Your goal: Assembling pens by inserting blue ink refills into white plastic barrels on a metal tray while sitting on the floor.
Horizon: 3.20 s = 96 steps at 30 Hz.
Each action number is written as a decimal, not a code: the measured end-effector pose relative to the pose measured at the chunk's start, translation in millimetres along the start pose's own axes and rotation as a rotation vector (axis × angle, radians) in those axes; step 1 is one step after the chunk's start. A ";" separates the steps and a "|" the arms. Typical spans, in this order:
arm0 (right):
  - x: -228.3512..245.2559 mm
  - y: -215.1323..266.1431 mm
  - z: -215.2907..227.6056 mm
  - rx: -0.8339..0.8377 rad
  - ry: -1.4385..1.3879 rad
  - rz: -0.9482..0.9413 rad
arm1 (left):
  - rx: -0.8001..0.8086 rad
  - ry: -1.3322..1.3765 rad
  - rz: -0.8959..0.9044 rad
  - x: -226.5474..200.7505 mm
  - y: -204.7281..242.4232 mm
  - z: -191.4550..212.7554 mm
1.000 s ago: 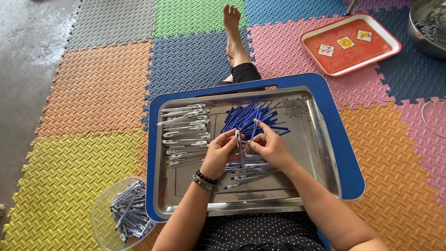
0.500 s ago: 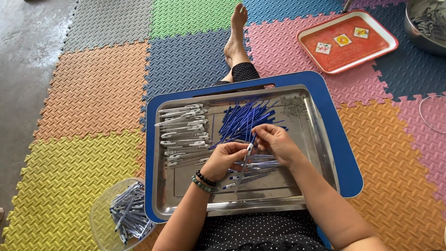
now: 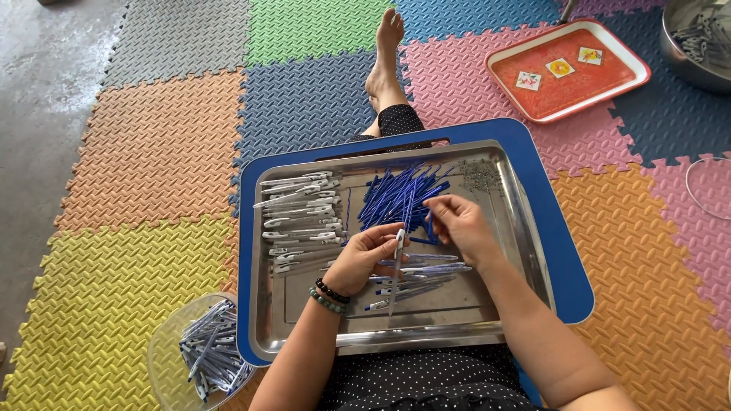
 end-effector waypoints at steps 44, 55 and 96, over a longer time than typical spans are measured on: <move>-36.1 -12.0 7.2 -0.031 -0.336 -0.184 | -0.347 -0.602 -0.218 -36.9 9.6 18.5; -21.7 -67.0 95.9 -0.194 -0.348 -0.071 | -0.482 -1.113 -0.409 -115.5 24.6 59.2; -22.1 -57.5 123.6 -0.154 -0.162 0.063 | -0.135 -1.635 -0.720 -25.5 -7.2 21.3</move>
Point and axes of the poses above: each hand's wrist, its own y-axis away from the middle knuckle, its own z-axis out of the back of the hand, x = y × z, the point moved 5 cm from there along -y, towards the middle knuckle, and after that the axes turned 10 degrees about y, right-handed, at the moved point
